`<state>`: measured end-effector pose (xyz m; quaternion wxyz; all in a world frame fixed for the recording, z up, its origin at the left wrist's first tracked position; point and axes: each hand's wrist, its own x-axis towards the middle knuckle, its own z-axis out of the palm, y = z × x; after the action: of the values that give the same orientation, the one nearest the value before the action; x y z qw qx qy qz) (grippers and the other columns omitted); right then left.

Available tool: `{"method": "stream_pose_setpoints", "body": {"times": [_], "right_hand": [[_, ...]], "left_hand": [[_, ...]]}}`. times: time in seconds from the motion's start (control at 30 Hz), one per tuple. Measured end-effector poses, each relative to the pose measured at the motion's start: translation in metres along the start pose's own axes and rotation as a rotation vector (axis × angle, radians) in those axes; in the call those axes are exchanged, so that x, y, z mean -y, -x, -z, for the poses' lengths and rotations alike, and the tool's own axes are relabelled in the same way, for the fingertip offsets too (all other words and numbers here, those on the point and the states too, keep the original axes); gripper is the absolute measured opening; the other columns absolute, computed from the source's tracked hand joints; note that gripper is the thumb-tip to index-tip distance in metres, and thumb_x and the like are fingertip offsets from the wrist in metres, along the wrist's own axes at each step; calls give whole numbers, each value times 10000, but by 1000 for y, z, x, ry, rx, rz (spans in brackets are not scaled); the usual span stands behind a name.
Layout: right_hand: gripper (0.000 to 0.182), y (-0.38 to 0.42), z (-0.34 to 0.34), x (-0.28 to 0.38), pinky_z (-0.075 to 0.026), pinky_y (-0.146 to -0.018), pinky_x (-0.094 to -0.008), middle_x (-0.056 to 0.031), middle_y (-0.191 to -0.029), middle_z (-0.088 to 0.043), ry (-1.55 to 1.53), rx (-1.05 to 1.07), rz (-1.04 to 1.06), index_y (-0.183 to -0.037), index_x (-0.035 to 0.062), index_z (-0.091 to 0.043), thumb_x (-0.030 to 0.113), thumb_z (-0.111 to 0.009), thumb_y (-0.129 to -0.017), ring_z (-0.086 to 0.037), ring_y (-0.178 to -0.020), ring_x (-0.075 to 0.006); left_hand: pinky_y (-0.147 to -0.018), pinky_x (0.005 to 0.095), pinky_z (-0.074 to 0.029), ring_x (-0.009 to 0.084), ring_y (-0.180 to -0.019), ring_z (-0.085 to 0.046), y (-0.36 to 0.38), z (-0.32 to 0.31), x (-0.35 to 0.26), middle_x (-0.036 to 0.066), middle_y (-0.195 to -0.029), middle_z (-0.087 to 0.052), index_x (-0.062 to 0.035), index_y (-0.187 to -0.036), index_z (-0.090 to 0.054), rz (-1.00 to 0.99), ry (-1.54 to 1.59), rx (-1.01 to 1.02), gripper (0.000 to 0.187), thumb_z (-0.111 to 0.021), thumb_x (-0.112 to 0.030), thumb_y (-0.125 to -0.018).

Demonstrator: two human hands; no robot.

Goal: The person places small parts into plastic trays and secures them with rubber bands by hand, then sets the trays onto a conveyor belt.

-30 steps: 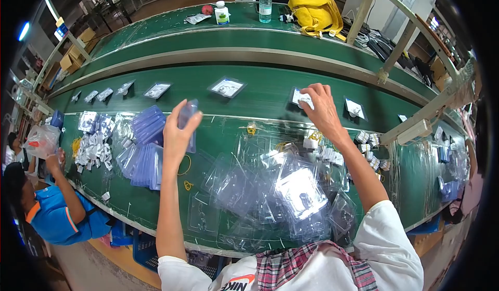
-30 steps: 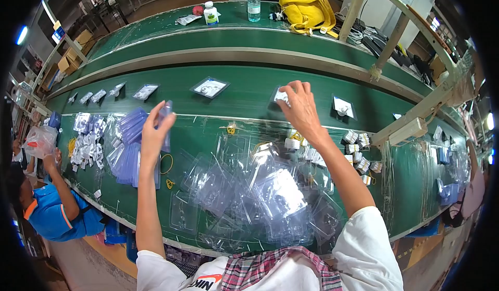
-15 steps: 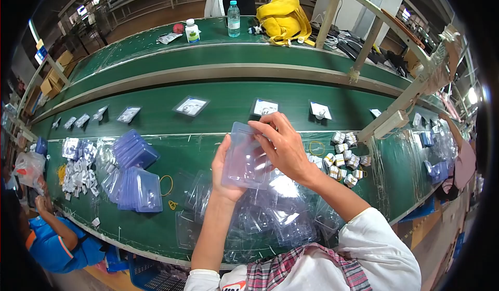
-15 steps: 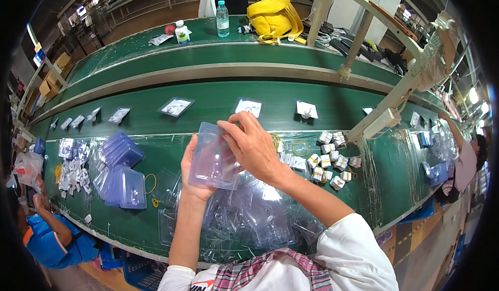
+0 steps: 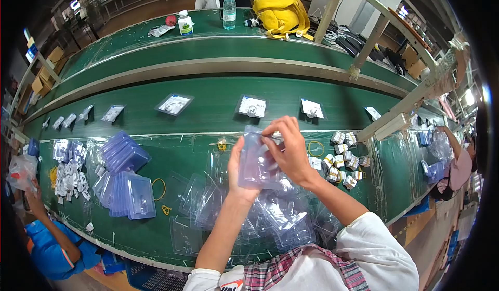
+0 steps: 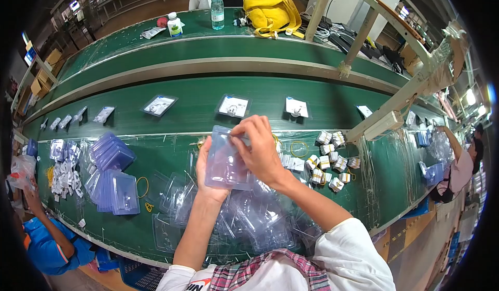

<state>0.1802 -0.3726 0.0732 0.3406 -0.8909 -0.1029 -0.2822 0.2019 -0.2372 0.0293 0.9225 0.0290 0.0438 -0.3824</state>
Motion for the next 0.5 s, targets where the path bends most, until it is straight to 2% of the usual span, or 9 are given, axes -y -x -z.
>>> {"method": "stream_pose_setpoints", "body": {"times": [0.03,0.13,0.17,0.2,0.23,0.27,0.37,0.47,0.5], "right_hand": [[173,-2,2,-5,-448,-792,-381,-100,-944,-570,-60,19,-40,-917,23,-600,-12,-671,-764,-527,-877,-274],[95,-4,6,-10,-477,-744,-340,-85,-876,-572,-239,45,-142,-850,12,-585,13,-668,-802,-525,-879,-243],[87,-3,8,-10,-486,-727,-327,-80,-880,-572,-301,57,-194,-847,13,-584,18,-663,-812,-525,-882,-235],[80,-3,10,-11,-494,-710,-314,-75,-884,-573,-365,68,-247,-844,14,-583,23,-659,-822,-525,-885,-228],[77,0,12,-13,-506,-677,-276,-73,-898,-577,-277,80,-166,-874,7,-552,30,-625,-870,-554,-901,-195],[80,3,12,-15,-504,-691,-281,-75,-892,-581,-383,65,-199,-883,6,-536,33,-611,-884,-566,-899,-191],[110,13,12,-15,-491,-725,-288,-71,-863,-604,-673,39,-297,-904,25,-479,96,-546,-952,-613,-892,-153],[116,-2,26,-21,-469,-715,-264,-43,-836,-605,-839,-4,-342,-917,51,-501,150,-542,-960,-591,-840,-117],[103,-10,33,-40,-457,-703,-245,-32,-832,-597,-757,-5,-345,-935,56,-511,152,-539,-958,-572,-812,-99]], "left_hand": [[-883,435,-515,286,-1007,-626,1,-2,2,134,-1114,-628,-39,-1192,-572,52,70,136,525,-426,-487,-960],[-904,485,-502,297,-1051,-614,3,-15,8,157,-1163,-608,-41,-1200,-562,7,-199,-75,525,-426,-487,-958],[-915,532,-485,315,-1088,-597,2,-12,9,171,-1201,-588,-41,-1205,-558,9,-244,-75,535,-421,-493,-954],[-910,532,-487,319,-1086,-597,2,-13,12,180,-1199,-588,-51,-1216,-552,7,-267,-91,534,-425,-496,-949],[-906,531,-489,324,-1084,-596,4,-15,14,188,-1197,-587,-61,-1227,-546,3,-292,-109,534,-430,-498,-944],[-902,531,-491,328,-1082,-596,4,-16,15,197,-1196,-586,-71,-1238,-540,-3,-317,-129,535,-434,-501,-938],[-892,532,-498,336,-1074,-600,-1,-6,14,203,-1193,-586,-67,-1240,-537,49,-154,-112,554,-436,-511,-925],[-892,533,-498,343,-1074,-599,-10,8,6,224,-1190,-583,-58,-1248,-529,57,-87,-150,577,-434,-521,-917],[-892,528,-500,366,-1086,-589,-8,1,3,256,-1197,-571,-46,-1263,-517,5,-38,-178,590,-426,-518,-922]]}}
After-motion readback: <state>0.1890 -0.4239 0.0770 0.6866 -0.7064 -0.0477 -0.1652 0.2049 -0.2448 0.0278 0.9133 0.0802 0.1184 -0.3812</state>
